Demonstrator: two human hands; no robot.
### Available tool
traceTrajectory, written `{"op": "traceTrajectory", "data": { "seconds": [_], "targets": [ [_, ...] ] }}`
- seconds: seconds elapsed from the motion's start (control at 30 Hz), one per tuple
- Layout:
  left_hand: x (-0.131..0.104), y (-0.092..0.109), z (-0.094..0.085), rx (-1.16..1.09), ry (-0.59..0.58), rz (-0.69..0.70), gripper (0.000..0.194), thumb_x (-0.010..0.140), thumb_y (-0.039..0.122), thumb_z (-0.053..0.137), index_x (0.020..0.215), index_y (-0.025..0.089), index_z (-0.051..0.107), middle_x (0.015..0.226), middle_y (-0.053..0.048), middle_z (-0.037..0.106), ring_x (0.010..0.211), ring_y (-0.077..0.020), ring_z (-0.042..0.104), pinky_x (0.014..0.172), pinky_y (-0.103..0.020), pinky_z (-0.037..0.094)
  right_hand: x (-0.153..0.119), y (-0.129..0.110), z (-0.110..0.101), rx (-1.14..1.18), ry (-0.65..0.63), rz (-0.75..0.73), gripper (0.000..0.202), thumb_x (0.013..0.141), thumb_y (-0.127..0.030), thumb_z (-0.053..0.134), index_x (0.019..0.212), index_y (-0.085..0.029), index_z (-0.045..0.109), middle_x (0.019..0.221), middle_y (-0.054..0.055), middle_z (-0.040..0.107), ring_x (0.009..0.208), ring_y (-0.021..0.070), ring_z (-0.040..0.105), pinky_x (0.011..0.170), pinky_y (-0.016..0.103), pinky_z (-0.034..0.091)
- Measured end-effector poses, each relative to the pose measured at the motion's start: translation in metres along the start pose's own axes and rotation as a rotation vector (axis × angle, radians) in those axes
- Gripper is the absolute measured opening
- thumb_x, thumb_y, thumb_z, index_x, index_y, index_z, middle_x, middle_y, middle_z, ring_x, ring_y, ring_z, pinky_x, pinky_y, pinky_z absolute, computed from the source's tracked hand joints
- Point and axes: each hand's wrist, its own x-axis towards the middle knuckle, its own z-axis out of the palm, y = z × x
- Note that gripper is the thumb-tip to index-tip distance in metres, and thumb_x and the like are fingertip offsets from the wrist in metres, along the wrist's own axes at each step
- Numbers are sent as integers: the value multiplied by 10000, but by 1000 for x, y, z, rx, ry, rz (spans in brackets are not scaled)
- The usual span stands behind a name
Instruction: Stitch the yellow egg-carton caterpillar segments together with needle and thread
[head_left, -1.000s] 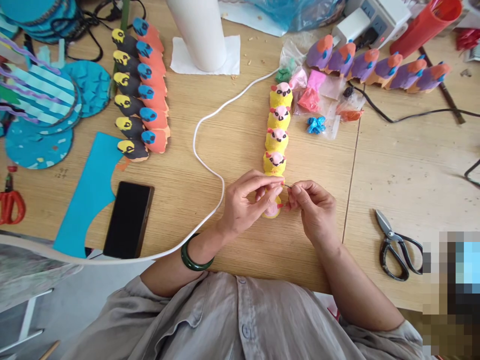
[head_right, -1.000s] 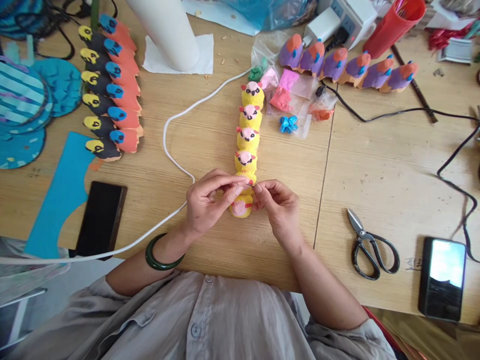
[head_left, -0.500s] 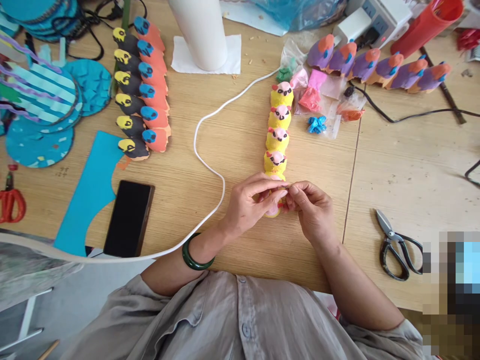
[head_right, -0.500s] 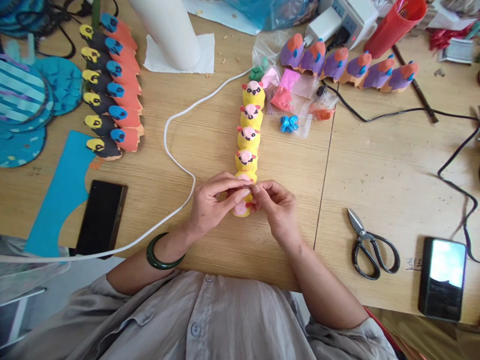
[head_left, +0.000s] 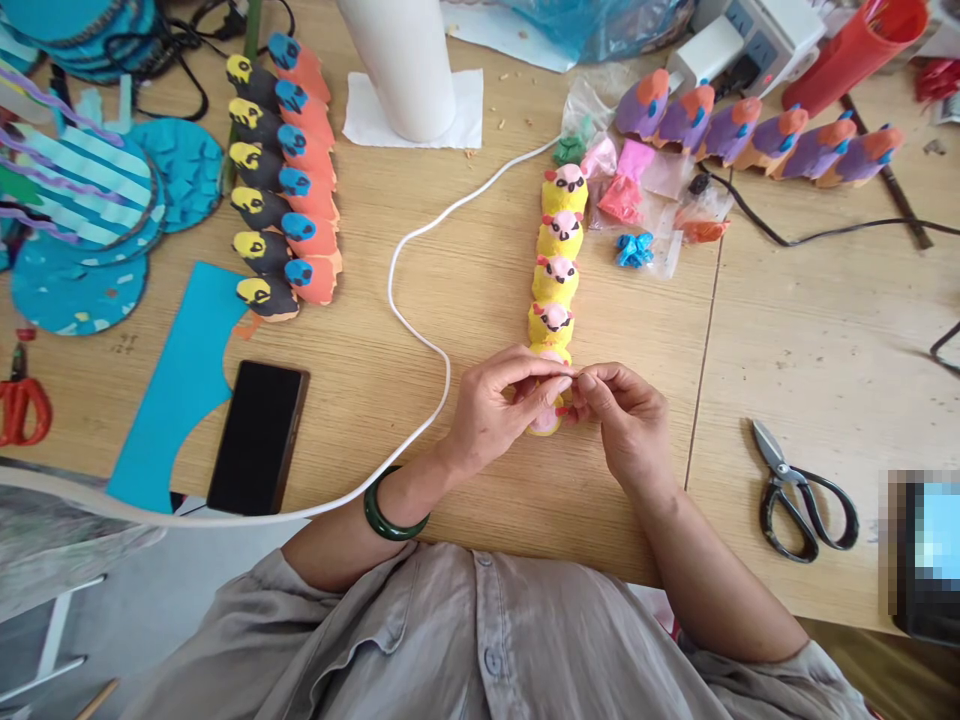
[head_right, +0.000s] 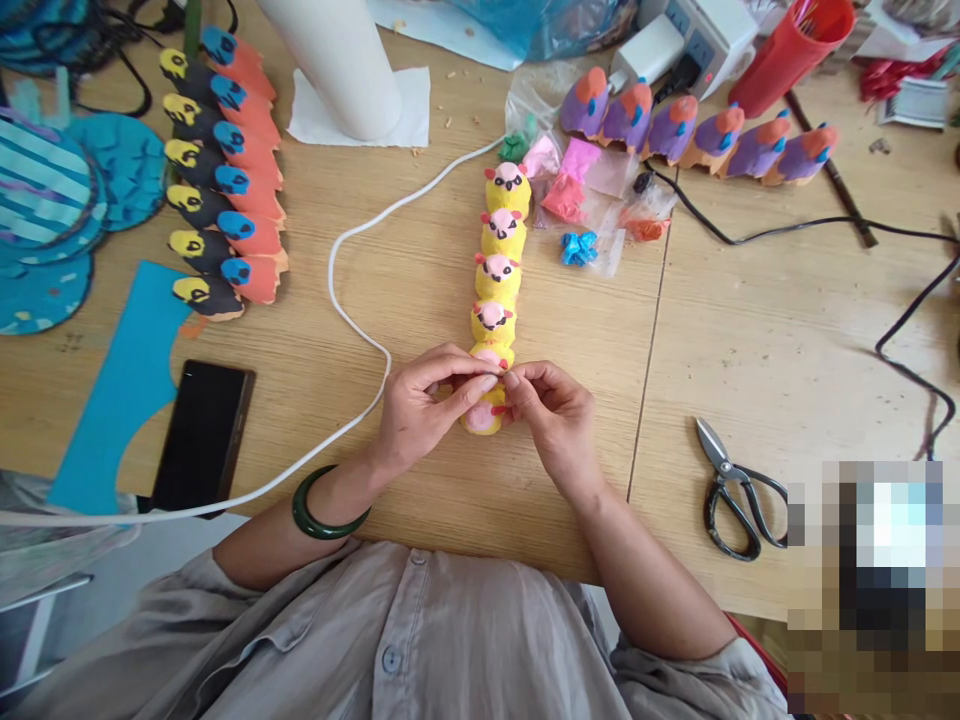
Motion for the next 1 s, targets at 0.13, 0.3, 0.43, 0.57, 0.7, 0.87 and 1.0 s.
{"op": "traceTrajectory", "data": {
  "seconds": [0.13,0.3,0.43,0.57,0.7,0.87,1.0],
  "targets": [
    [-1,0,0,33,-12,7,75,976,220,744,996,198,813,967,-54,818,938,-162,764,797,-263,608,-1,0,-1,31,15,-11,322,887,-529,812,800,-226,747,676,-24,638,576,109,555,576,259,581],
    [0,1,-1,54,-12,14,59,961,197,756,983,184,809,963,-58,821,917,-157,763,793,-256,606,-2,1,-4,69,-2,-9,257,916,-476,800,839,-233,765,727,-17,664,619,114,590,617,266,607],
    [0,1,-2,51,-25,-5,83,960,238,766,1006,192,818,983,-62,824,939,-165,769,805,-261,614,-3,3,-5,46,8,-4,240,897,-463,820,846,-238,753,755,-9,693,638,129,625,637,292,627],
    [1,2,-2,34,-20,7,97,987,235,732,1006,194,818,971,-54,821,900,-145,769,785,-236,608,-2,3,-3,32,3,-18,241,871,-465,844,880,-240,758,739,-15,691,617,131,624,634,310,643],
    [2,3,-2,30,-3,20,96,991,216,724,993,200,818,958,-44,815,868,-131,764,766,-217,598,-2,-1,0,15,9,-37,256,826,-469,882,896,-251,768,761,-11,707,626,133,635,624,307,647],
    [1,1,0,35,6,48,93,968,170,743,1001,195,827,956,-45,819,847,-129,764,752,-213,596,-3,-5,3,7,30,-73,276,784,-464,919,877,-255,764,797,-5,733,616,123,641,600,285,633],
    [0,1,1,39,8,50,97,961,156,748,1001,180,833,969,-57,825,880,-137,777,790,-217,605,-3,-4,3,-31,53,-104,274,804,-466,903,878,-247,756,826,4,749,637,128,664,597,281,634]
  ]
}}
